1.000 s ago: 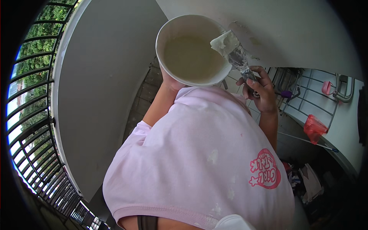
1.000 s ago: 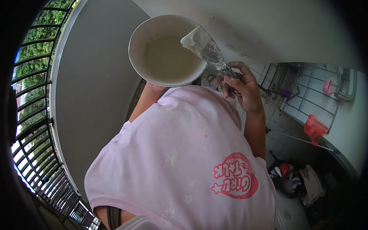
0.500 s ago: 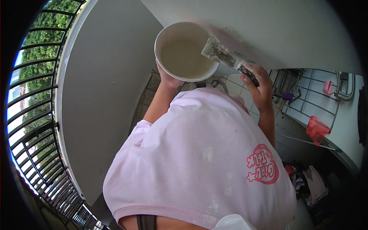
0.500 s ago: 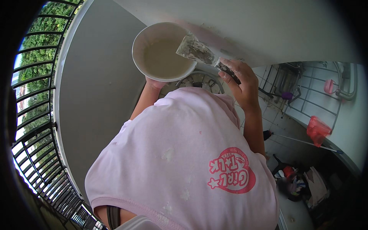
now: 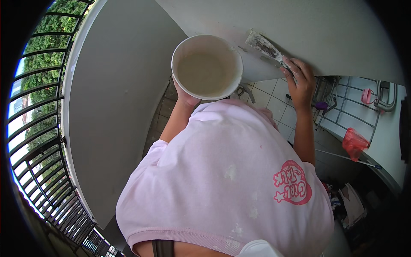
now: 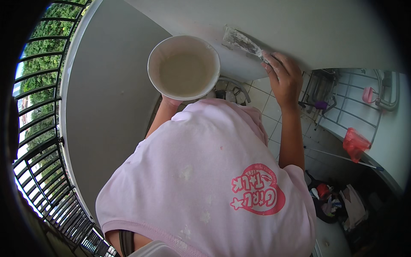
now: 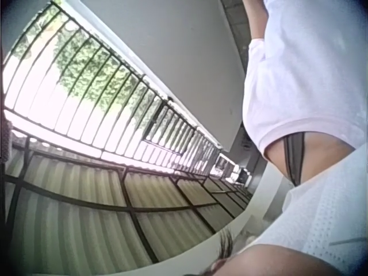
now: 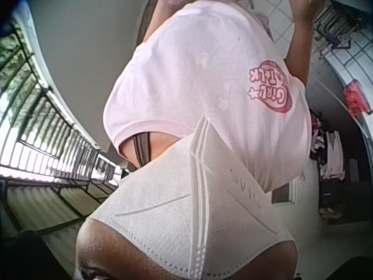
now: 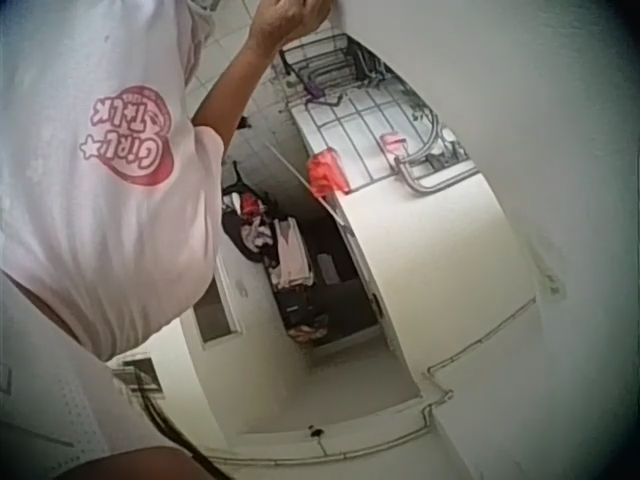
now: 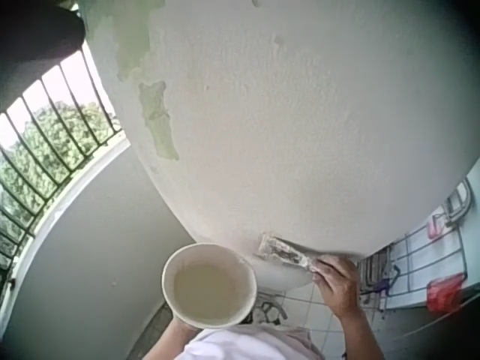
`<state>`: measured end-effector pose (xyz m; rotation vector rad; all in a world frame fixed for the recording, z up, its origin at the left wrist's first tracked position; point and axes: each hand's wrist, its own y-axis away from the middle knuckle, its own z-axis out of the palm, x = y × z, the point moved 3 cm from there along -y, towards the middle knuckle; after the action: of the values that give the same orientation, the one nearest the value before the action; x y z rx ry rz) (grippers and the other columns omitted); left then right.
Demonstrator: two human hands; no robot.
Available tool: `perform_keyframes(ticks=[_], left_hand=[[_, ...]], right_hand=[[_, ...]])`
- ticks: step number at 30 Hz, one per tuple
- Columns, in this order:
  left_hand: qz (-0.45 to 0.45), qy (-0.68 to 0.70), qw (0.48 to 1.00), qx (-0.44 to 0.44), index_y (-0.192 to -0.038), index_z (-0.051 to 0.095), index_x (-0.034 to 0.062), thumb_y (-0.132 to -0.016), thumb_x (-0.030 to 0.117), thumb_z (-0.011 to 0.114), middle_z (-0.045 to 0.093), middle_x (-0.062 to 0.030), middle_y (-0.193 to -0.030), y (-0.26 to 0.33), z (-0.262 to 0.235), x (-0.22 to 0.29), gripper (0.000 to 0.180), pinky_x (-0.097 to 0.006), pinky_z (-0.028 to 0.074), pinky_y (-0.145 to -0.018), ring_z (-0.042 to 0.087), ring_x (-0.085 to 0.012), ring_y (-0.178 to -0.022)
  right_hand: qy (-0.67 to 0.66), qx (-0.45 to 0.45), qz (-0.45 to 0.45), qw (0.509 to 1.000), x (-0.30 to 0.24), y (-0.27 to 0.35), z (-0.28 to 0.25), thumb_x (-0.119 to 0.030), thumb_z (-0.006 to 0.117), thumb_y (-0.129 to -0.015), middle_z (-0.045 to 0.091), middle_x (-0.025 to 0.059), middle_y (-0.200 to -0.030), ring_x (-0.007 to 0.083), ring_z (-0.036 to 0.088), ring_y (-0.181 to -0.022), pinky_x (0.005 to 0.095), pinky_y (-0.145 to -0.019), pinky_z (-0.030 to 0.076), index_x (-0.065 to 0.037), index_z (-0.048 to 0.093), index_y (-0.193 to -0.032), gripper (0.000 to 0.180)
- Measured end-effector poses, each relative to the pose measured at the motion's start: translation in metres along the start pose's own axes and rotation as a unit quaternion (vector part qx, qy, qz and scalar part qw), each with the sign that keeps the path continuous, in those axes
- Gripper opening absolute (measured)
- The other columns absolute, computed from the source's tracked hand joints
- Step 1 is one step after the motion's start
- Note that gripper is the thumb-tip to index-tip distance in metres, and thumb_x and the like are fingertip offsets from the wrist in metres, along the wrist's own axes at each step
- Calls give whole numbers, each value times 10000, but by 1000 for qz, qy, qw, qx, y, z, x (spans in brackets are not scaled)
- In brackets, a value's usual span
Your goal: Applying putty or patching compound to a wall using a putty knife.
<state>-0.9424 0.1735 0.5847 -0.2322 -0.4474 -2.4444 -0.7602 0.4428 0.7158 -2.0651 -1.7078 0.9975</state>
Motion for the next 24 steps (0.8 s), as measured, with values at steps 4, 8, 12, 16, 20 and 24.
perform_keyframes(ticks=[4,8,12,16,20,24], left_hand=[[-1,34,999,-6,-1440,489,130,-1002,535,442,521,-113,-1438,6,11,1,599,-534,470,-1056,522,-331,-1301],[88,-136,986,50,-1442,486,136,-997,544,443,521,-113,-1439,22,43,8,606,-538,469,-1055,523,-328,-1301],[42,-9,999,14,-1446,481,140,-998,533,445,518,-103,-1445,21,7,10,597,-538,465,-1060,520,-325,-1305],[-15,235,972,-15,-1452,475,142,-995,539,452,513,-99,-1450,24,4,12,605,-535,452,-1075,509,-324,-1317],[-51,439,895,-60,-1454,473,143,-992,547,460,510,-98,-1455,30,12,12,613,-533,440,-1089,499,-324,-1328],[27,190,981,-12,-1459,468,143,-994,548,468,503,-103,-1462,23,-14,14,617,-547,439,-1087,491,-330,-1335]], right_hand=[[23,6,2,1000,3,-1,1,-84,790,-784,688,35,-1007,229,665,-887,368,-756,525,-169,755,-1143,371],[70,15,3,997,-2,0,-3,-90,787,-781,686,21,-1003,219,664,-877,360,-745,525,-206,763,-1132,370],[85,15,1,996,-5,3,-10,-101,795,-783,683,10,-1004,206,660,-865,353,-733,522,-221,767,-1122,361],[94,20,-1,995,-14,7,-21,-106,798,-800,678,10,-997,203,659,-854,354,-737,527,-197,756,-1151,365],[44,25,60,997,-25,20,-17,-99,787,-836,664,54,-993,214,663,-842,365,-703,546,-95,720,-1107,280],[-36,-4,111,993,-37,31,10,-122,741,-892,674,121,-1051,284,702,-859,369,-692,569,-38,651,-1125,263]])
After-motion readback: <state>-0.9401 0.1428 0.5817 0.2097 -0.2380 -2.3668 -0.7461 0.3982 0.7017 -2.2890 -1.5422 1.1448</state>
